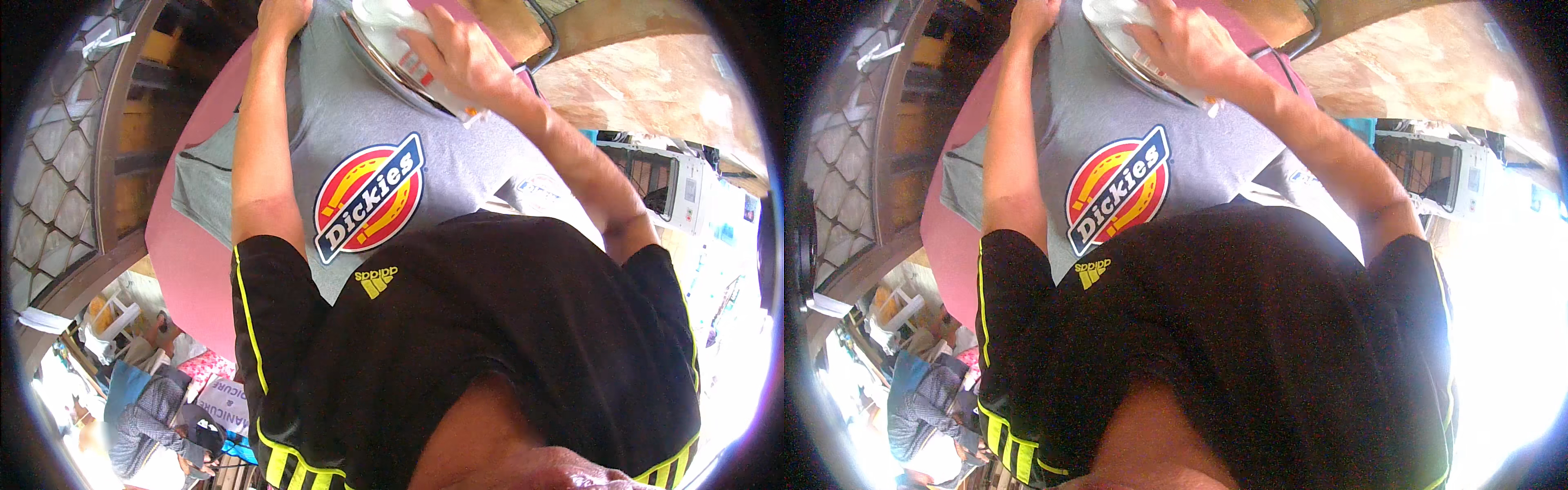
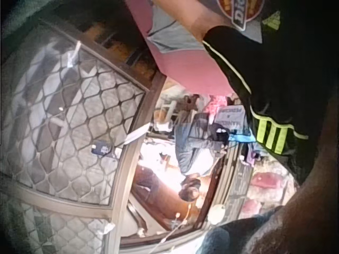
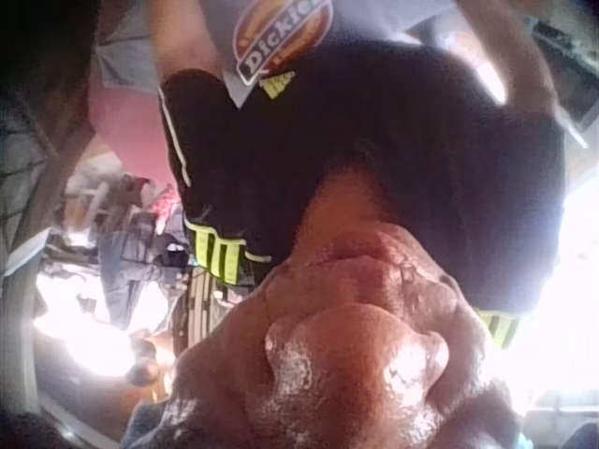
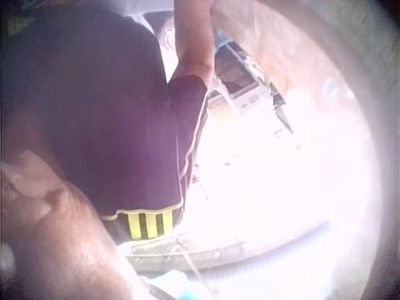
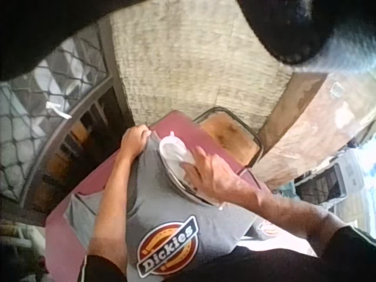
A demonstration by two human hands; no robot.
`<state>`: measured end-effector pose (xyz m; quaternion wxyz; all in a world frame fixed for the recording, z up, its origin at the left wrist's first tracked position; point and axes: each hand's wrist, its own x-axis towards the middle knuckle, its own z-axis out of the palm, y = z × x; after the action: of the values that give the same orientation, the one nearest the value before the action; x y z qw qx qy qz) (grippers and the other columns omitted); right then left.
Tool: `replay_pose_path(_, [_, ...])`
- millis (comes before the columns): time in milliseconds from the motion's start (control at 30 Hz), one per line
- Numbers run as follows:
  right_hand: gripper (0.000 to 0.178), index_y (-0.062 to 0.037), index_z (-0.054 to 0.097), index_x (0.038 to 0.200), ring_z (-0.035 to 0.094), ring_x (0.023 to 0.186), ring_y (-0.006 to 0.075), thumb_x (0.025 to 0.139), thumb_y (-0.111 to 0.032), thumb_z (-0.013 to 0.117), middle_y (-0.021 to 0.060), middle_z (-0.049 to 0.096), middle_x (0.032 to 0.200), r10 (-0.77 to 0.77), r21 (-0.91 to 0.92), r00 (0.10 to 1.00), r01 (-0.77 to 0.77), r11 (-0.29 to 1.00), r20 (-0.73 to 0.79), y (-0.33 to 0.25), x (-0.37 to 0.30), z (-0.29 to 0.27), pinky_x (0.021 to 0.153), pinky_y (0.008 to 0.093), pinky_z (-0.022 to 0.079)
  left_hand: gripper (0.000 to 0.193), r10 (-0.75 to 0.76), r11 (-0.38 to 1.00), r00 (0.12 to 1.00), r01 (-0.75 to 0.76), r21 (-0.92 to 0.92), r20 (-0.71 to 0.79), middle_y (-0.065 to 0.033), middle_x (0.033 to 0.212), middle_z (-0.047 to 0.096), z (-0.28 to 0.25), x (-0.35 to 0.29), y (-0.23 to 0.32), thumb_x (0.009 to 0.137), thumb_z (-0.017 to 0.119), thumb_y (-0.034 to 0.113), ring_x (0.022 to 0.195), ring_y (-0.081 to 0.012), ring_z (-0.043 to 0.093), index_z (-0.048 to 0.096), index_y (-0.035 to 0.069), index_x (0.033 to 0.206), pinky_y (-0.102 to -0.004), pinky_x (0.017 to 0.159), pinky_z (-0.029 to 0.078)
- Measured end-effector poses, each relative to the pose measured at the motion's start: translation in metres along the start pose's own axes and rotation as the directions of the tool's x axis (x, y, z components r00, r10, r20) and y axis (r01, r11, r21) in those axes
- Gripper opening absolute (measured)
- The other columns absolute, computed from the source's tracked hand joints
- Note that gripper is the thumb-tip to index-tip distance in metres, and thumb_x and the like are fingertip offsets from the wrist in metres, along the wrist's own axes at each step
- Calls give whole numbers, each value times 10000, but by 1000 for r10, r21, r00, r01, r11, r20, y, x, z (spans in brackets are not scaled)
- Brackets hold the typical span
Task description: The person irons a grey t-shirt on a pink ironing board using a white steam iron. They repeatedly adjust the shirt's position and flip it over to smooth different sections of the fabric.
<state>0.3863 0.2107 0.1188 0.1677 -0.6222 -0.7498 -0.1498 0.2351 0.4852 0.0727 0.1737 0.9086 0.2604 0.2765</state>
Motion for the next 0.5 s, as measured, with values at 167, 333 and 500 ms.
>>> replay_pose_path(167, [273, 13, 614, 1034, 506, 509, 295, 938, -242, 626, 187, 521, 673, -179, -163, 924, 129, 978, -339, 6, 69, 33, 471, 433, 424, 262, -22, 995, 990, 35, 92, -139, -236, 942, 652, 0, -19, -30, 940, 552, 256, 939, -431, 606, 647, 14, 910, -498, 815, 477])
replay_pose_path(333, [233, 6, 613, 1039, 525, 531, 251, 926, -195, 575, 133, 515, 687, -454, -719, 867, 183, 670, -203, 28, 118, 56, 441, 358, 411, 117, -59, 989, 957, 94, 113, -284, -209, 899, 619, -5, -54, -9, 897, 597, 138, 905, -410, 590, 619, 23, 895, -487, 821, 465])
replay_pose_path(500, [319, 68, 568, 1078, 535, 520, 323, 920, -201, 632, 200, 523, 692, -269, -188, 898, 214, 959, -350, 26, 96, 50, 476, 407, 447, 58, -92, 996, 906, 89, -27, -413, -196, 836, 596, -3, -53, 8, 879, 577, 72, 847, -400, 587, 604, 24, 861, -471, 771, 467])
